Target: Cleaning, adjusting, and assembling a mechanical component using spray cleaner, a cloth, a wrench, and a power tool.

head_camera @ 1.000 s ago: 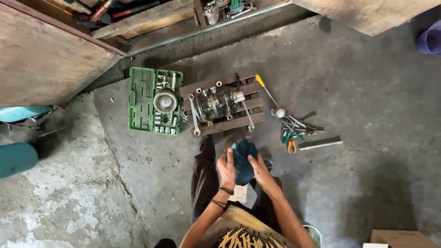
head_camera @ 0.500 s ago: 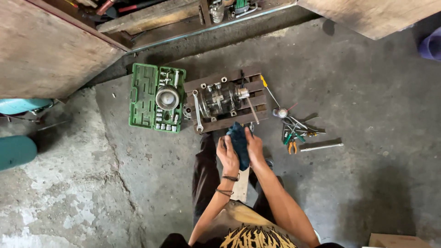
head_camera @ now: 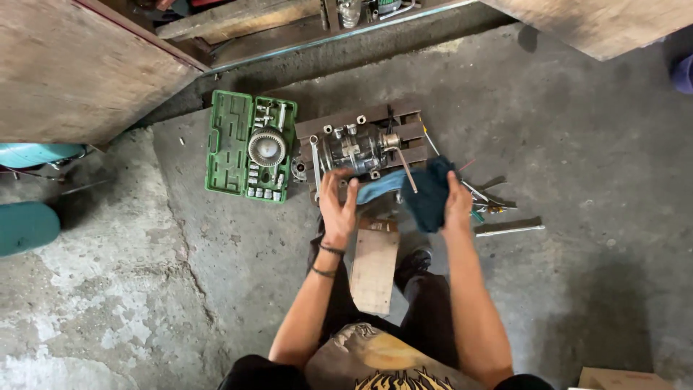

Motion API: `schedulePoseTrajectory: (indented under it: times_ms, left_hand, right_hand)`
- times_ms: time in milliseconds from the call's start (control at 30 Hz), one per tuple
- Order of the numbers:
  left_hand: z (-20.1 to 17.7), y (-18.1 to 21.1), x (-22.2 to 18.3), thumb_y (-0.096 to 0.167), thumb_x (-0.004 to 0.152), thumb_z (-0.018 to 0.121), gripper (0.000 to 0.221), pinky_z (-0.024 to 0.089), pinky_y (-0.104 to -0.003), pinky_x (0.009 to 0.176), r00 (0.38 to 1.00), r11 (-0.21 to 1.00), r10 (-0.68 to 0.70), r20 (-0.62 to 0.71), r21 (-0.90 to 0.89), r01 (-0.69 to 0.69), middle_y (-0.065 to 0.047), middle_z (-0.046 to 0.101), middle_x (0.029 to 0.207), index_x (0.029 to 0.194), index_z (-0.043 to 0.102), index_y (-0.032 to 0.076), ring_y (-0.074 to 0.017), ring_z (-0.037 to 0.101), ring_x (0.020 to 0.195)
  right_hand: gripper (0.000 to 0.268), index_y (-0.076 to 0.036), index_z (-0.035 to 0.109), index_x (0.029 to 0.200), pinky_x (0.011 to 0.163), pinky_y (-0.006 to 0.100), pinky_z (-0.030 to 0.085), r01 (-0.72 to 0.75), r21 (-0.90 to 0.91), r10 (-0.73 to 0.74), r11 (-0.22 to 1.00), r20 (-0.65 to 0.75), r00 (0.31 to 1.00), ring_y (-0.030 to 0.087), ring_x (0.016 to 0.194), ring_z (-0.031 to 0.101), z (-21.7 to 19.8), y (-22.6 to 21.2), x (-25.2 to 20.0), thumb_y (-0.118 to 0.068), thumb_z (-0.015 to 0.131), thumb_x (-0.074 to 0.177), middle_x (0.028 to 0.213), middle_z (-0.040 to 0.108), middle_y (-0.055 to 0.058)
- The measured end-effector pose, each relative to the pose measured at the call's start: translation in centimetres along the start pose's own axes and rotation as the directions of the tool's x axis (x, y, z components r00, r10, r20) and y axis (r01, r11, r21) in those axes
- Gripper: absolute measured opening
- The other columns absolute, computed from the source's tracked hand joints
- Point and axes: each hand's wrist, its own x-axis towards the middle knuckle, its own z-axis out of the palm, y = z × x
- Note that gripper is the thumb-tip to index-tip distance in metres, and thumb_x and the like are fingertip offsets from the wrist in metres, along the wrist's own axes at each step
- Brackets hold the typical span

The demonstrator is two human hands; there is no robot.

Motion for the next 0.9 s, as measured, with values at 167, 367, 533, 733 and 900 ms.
schedulePoseTrajectory:
  times_ms: [167,367,533,733,900]
  left_hand:
    - [0.6,0.7,5.0,0.029,0.088,0.08,0.053,0.041,-0.05,0.112,0.939,0.875,0.326,0.107,0.341,-0.342,-0.013,0.061,0.133,0.134,0.063,0.01,-0.0368,0.057,0.127]
    - [2.4,-1.4,5.4,0.043,0.092,0.069,0.078,0.022,-0.054,0.124,0.863,0.574,0.134,0.487,0.672,-0.468,-0.015,0.036,0.165,0.16,0.04,0.02,-0.0355,0.03,0.154]
    - [1.3,-2.7,5.4,0.042,0.085,0.076,0.063,0.028,-0.053,0.122,0.875,0.644,0.229,0.427,0.608,-0.465,-0.007,0.054,0.15,0.144,0.059,0.026,-0.0305,0.044,0.146]
    - [0.6,-3.5,9.0,0.052,0.09,0.071,0.074,0.029,-0.051,0.122,0.89,0.621,0.148,0.432,0.659,-0.424,-0.014,0.048,0.154,0.152,0.045,0.022,-0.0327,0.043,0.147]
    - [1.8,-4.2,11.6,0.071,0.092,0.053,0.071,0.034,-0.048,0.113,0.936,0.554,0.079,0.342,0.766,-0.327,-0.005,0.055,0.145,0.148,0.051,0.028,-0.0248,0.05,0.139]
  right_hand:
    - [0.065,-0.007,0.075,0.117,0.098,0.044,0.048,-0.021,-0.056,0.02,0.998,-0.02,1.0,0.035,0.115,0.066,-4.0,-4.8,0.4,-0.065,0.079,0.088,0.113,0.073,0.018]
    - [0.046,-0.017,0.077,0.101,0.08,0.048,0.052,0.15,-0.355,-0.074,0.923,0.219,0.973,0.037,0.095,0.071,-6.9,-13.6,-3.5,-0.062,0.076,0.088,0.087,0.073,0.012]
    - [0.043,-0.025,0.068,0.104,0.083,0.049,0.054,0.295,-0.534,-0.166,0.792,0.276,0.947,0.034,0.103,0.07,-6.8,-15.8,-4.5,-0.063,0.072,0.085,0.097,0.073,0.008]
    - [0.054,-0.013,0.065,0.11,0.082,0.055,0.056,0.364,-0.739,-0.047,0.567,0.412,0.91,0.042,0.099,0.073,-2.9,-17.7,-5.5,-0.062,0.06,0.086,0.097,0.075,0.018]
    - [0.061,-0.008,0.059,0.118,0.079,0.056,0.058,0.417,-0.826,-0.107,0.378,0.408,0.906,0.043,0.093,0.075,0.6,-16.0,-5.9,-0.058,0.063,0.084,0.097,0.075,0.018]
